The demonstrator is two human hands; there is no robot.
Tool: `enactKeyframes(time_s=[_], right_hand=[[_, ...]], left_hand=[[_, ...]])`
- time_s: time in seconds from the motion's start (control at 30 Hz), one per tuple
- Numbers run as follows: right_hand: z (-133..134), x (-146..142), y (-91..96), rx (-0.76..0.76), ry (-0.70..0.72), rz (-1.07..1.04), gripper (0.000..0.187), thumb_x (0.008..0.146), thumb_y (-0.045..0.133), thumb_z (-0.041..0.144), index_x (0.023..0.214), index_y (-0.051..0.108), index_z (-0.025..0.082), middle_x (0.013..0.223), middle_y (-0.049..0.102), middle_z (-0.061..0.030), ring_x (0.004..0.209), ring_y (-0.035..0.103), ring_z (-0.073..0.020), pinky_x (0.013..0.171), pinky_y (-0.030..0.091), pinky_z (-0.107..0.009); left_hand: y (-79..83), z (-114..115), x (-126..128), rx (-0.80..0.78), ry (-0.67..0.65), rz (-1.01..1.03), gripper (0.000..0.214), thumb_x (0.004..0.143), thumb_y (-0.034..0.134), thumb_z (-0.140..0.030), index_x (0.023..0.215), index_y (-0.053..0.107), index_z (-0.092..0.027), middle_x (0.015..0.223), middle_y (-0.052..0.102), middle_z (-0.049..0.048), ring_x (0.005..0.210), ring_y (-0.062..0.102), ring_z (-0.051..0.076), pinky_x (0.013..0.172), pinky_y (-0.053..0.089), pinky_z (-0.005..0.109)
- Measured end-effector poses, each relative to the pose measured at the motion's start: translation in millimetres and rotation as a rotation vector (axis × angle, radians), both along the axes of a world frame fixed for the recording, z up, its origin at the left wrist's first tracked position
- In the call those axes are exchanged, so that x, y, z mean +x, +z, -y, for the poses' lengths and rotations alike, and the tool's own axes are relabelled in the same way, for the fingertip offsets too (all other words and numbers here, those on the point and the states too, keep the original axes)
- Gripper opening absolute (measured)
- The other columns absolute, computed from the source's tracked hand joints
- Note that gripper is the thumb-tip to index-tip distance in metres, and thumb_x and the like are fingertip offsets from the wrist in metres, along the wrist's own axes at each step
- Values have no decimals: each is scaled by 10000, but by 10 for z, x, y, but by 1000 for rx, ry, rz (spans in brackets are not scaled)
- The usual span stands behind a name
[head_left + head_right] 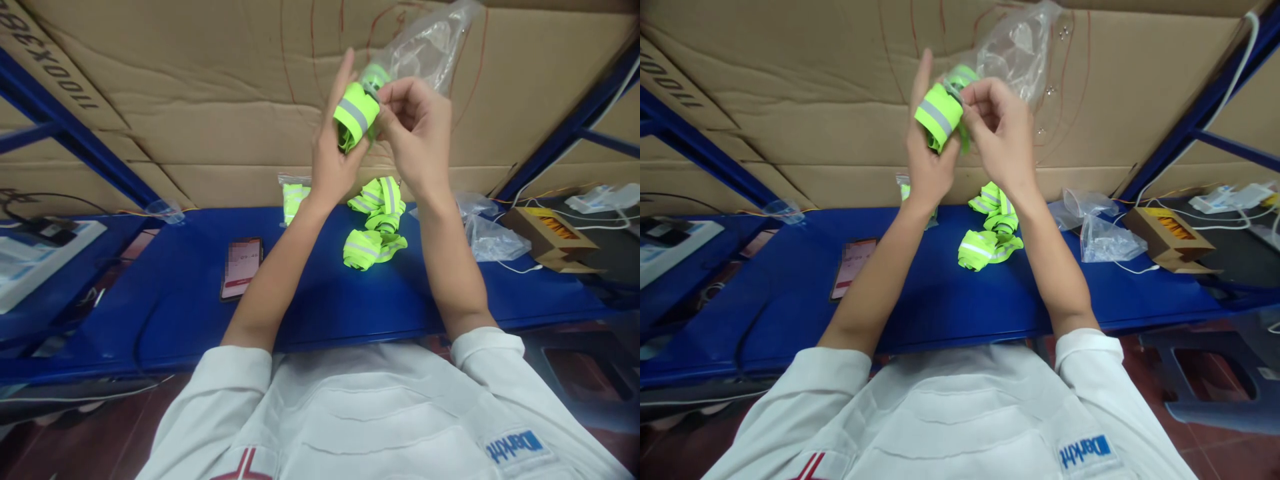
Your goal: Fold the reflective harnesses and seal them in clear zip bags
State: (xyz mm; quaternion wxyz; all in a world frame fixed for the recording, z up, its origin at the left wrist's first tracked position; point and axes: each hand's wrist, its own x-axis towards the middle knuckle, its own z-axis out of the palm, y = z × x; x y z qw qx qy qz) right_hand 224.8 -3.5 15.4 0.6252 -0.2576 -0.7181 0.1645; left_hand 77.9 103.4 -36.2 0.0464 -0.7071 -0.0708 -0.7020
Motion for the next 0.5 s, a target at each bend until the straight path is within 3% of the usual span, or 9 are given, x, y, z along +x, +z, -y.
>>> enactKeyframes(time_s=[0.1, 0.2, 0.37, 0.5], right_hand=[[6, 25, 18, -51, 52, 16, 310, 951, 809, 603, 977, 675, 325, 1035, 761, -32, 987, 737, -264, 942, 657, -423], [18, 29, 16, -123, 96, 30, 289, 950, 798, 613, 1010, 679, 356, 1166, 758, -16, 1153, 727, -287, 1037, 654, -435], [-96, -82, -92, -342, 332, -37, 524, 933, 718, 810, 1115, 593, 335, 1327, 706, -35, 1292, 688, -279, 939, 693, -413], [-249, -174, -201, -318, 245, -122, 600, 821, 842, 731, 1123, 505, 337, 1281, 729, -38, 1279, 712, -278, 951, 680, -408]], left_hand=[[68, 31, -18, 35, -47, 25, 792, 994, 491, -908, 1694, 352, -566, 1799, 449, -59, 1704, 421, 292, 1429, 371, 439], [131, 89, -108, 58, -43, 38, 722, 1026, 540, -828, 1685, 377, -582, 1783, 472, -65, 1673, 460, 303, 1430, 363, 449], [53, -30, -222, 113, 72, -44, 811, 972, 605, -786, 1727, 440, -540, 1758, 512, -55, 1662, 443, 377, 1454, 288, 524], [-3, -82, -122, 63, 95, -69, 827, 954, 653, -703, 1735, 457, -513, 1833, 400, -85, 1716, 347, 394, 1475, 224, 557]])
